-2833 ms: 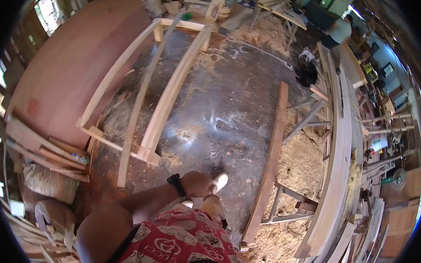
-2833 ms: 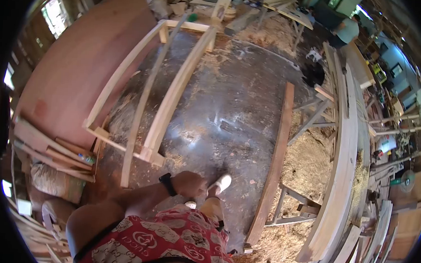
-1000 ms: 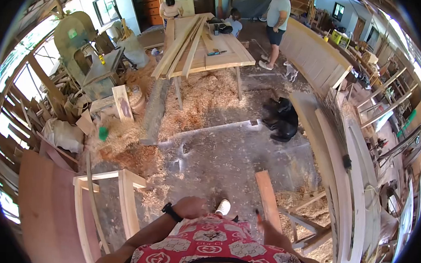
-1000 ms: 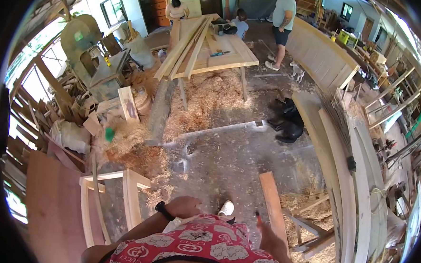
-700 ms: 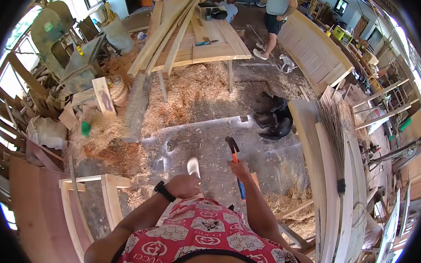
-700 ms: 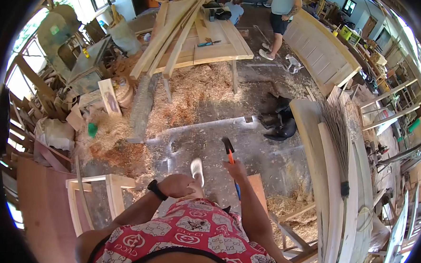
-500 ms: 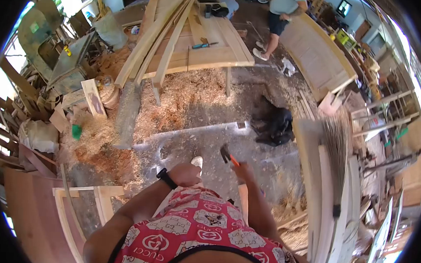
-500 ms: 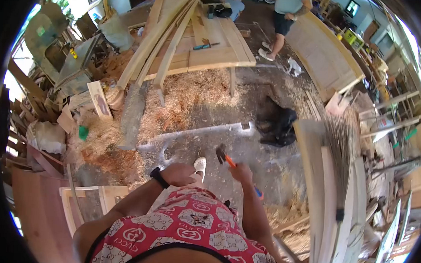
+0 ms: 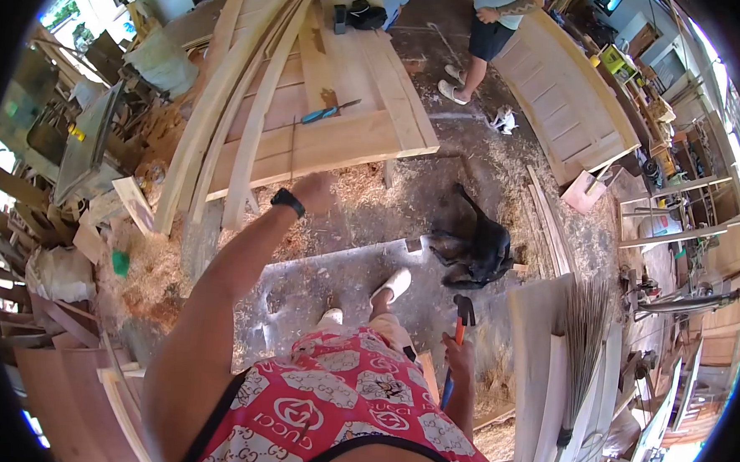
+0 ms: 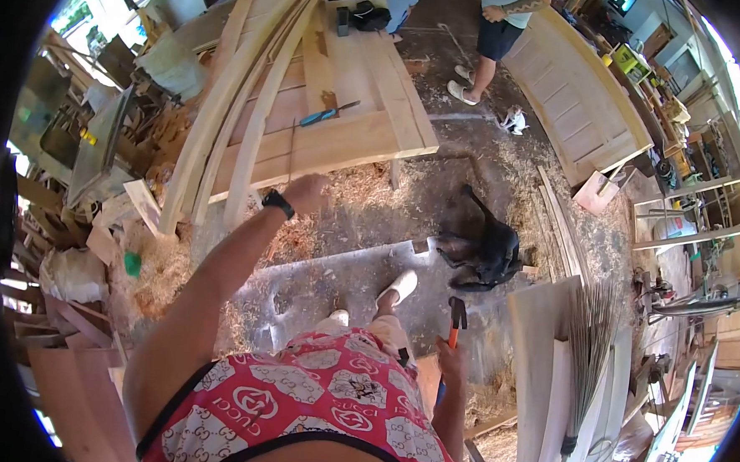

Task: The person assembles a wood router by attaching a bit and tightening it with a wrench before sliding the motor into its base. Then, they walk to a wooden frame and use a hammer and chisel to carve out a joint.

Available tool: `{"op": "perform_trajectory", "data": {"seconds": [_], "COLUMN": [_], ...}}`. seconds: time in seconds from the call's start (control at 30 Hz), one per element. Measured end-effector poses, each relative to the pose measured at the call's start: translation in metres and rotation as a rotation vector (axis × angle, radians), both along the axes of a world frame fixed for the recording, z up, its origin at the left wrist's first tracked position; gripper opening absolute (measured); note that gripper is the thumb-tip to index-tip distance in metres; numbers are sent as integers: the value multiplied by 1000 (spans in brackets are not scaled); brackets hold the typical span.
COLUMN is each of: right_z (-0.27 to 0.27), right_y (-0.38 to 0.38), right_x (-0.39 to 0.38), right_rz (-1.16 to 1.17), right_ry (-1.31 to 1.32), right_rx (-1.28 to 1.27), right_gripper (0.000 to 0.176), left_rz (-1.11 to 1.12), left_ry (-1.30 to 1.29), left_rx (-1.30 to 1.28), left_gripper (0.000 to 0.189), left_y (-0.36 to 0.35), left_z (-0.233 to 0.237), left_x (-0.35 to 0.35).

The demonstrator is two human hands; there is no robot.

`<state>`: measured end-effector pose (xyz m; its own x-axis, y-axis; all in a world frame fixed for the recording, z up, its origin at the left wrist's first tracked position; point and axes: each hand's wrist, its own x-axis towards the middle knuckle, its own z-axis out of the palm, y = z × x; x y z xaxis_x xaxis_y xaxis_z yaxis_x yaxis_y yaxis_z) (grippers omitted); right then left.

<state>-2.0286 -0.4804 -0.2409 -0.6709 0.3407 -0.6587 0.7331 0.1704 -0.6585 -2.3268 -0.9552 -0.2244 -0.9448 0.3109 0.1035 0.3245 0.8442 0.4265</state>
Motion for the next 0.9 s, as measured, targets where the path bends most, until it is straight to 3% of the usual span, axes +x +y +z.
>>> {"op": "perform_trajectory", "data": {"seconds": [0.07, 0.3, 0.4, 0.63, 0.77, 0.9], "right_z": [3, 41, 45, 55, 59, 89], "right_y": [2, 0, 11, 27, 28, 17], "right_x": [-37, -185, -228, -292, -319, -358], "right_rz": [-16, 61, 116, 217, 142, 185], "right_ry": [28, 78, 55, 23, -6, -1], "right_rx": [-49, -164, -176, 39, -33, 105], "right_gripper": [29, 25, 25, 34, 28, 28], "left_rz": [153, 432, 536, 588, 573, 519], "left_ry": [-167, -181, -13, -45, -181, -279], "left_rx": [-113, -225, -174, -309, -357, -291], "left_gripper": [38, 47, 50, 42, 38, 35], "left_y": [-2, -24, -22, -25, -46, -55], "left_z": [-8, -48, -45, -35, -49, -50], "left_x": [-59, -170, -187, -219, -249, -270]}}
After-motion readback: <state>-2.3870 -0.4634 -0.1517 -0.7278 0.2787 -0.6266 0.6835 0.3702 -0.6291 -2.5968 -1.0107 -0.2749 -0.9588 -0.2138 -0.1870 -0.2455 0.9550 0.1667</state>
